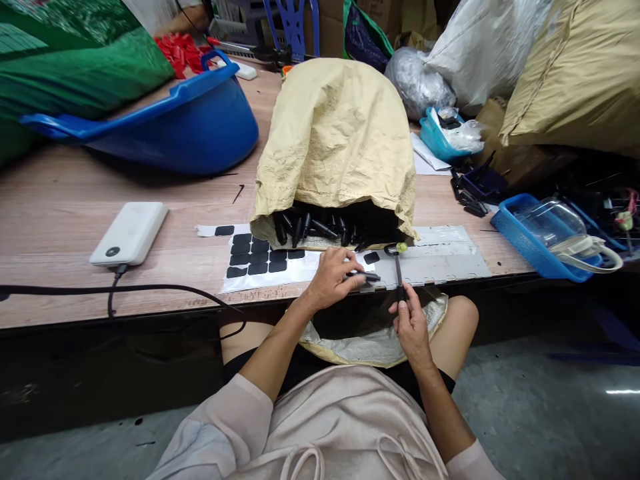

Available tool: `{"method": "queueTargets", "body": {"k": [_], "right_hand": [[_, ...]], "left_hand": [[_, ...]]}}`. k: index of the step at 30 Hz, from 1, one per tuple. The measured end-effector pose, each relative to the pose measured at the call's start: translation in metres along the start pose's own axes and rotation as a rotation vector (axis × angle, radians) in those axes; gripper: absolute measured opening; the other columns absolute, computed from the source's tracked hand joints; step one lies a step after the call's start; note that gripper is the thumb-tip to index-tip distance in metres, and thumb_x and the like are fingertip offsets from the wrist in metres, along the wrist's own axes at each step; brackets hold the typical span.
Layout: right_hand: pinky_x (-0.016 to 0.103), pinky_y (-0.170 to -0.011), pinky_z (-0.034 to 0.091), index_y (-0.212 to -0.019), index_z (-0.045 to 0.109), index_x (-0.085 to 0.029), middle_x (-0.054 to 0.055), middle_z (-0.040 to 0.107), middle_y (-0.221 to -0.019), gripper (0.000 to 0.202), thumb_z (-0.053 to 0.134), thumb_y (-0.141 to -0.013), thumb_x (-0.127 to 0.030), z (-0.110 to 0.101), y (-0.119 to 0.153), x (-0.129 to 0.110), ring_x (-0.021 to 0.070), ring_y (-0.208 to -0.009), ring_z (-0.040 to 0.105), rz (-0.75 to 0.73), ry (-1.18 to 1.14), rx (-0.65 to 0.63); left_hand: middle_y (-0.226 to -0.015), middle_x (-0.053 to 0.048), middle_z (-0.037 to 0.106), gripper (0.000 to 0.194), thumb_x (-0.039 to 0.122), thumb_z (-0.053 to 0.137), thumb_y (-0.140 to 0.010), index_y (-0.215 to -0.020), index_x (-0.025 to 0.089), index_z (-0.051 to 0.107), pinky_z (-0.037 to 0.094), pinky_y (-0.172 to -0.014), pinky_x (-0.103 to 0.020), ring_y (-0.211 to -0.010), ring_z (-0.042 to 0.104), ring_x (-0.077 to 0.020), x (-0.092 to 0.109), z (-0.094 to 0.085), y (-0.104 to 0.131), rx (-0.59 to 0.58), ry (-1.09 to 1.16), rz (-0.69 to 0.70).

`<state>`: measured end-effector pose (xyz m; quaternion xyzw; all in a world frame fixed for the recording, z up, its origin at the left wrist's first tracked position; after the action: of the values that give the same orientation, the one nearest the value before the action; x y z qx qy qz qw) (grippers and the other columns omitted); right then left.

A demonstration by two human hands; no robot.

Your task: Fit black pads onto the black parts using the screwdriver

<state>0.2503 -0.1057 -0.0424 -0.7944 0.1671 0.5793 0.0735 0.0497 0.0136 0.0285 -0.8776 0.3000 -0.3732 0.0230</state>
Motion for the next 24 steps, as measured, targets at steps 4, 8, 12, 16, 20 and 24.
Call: {"method": "queueTargets", "body": {"k": [4,8,12,16,20,24], "right_hand": [[0.020,-0.047,0.042,-0.158,0.042,-0.020,-0.002,0.062,-0.082,0.059,0.044,-0.105,-0.045,0.001,0.001,0.001,0.0082,-0.049,0.043,-0.005,0.006,-0.002],[0.021,-0.049,0.044,-0.158,0.044,-0.021,-0.003,0.062,-0.080,0.058,0.044,-0.105,-0.043,0.000,0.000,0.000,0.0086,-0.050,0.044,-0.047,0.040,0.007],[0.021,-0.050,0.045,-0.158,0.044,-0.020,-0.002,0.063,-0.080,0.058,0.043,-0.105,-0.043,-0.001,-0.001,0.001,0.0093,-0.051,0.046,-0.089,0.084,0.011],[0.022,-0.052,0.046,-0.158,0.045,-0.021,-0.002,0.062,-0.080,0.058,0.043,-0.105,-0.043,0.000,-0.001,0.001,0.0103,-0.054,0.048,-0.109,0.086,0.014],[0.023,-0.056,0.047,-0.156,0.047,-0.019,-0.001,0.062,-0.080,0.056,0.044,-0.104,-0.041,-0.001,-0.001,0.000,0.0115,-0.058,0.051,-0.112,0.080,0.023],[0.024,-0.059,0.049,-0.155,0.049,-0.019,-0.001,0.062,-0.079,0.055,0.044,-0.104,-0.040,-0.001,-0.002,-0.001,0.0125,-0.061,0.053,-0.110,0.076,0.028]], "left_hand": [[-0.135,-0.006,0.063,0.011,0.037,0.079,-0.087,-0.096,0.031,0.080,0.033,-0.113,-0.050,-0.128,0.051,-0.0313,0.025,0.010,0.008,-0.148,-0.005,0.191],[-0.139,-0.006,0.062,0.018,0.037,0.086,-0.079,-0.094,0.031,0.079,0.035,-0.115,-0.052,-0.131,0.051,-0.0328,0.024,0.013,0.007,-0.206,0.003,0.165],[-0.124,-0.006,0.070,0.010,0.035,0.080,-0.084,-0.092,0.029,0.077,0.040,-0.111,-0.047,-0.122,0.058,-0.0284,0.020,0.010,0.004,-0.150,0.045,0.144],[-0.100,-0.005,0.074,0.012,0.032,0.063,-0.094,-0.096,0.024,0.072,0.050,-0.095,-0.039,-0.099,0.065,-0.0223,-0.001,-0.016,0.000,0.143,0.181,-0.011],[-0.083,-0.002,0.069,0.020,0.039,0.054,-0.097,-0.089,0.022,0.063,0.051,-0.073,-0.030,-0.074,0.063,-0.0171,-0.048,-0.058,0.004,0.523,0.209,-0.396],[-0.072,0.001,0.065,0.016,0.036,0.059,-0.091,-0.081,0.025,0.053,0.049,-0.075,-0.032,-0.072,0.063,-0.0192,-0.075,-0.083,-0.004,0.606,0.071,-0.652]]}}
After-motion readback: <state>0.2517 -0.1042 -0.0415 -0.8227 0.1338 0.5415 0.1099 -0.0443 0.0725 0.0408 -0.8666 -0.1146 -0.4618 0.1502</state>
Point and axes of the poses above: each hand's wrist, its own y-axis away from the middle knuckle, its own z-axis out of the palm, x = y × z, the point moved 10 cm from there along -y, towards the middle knuckle
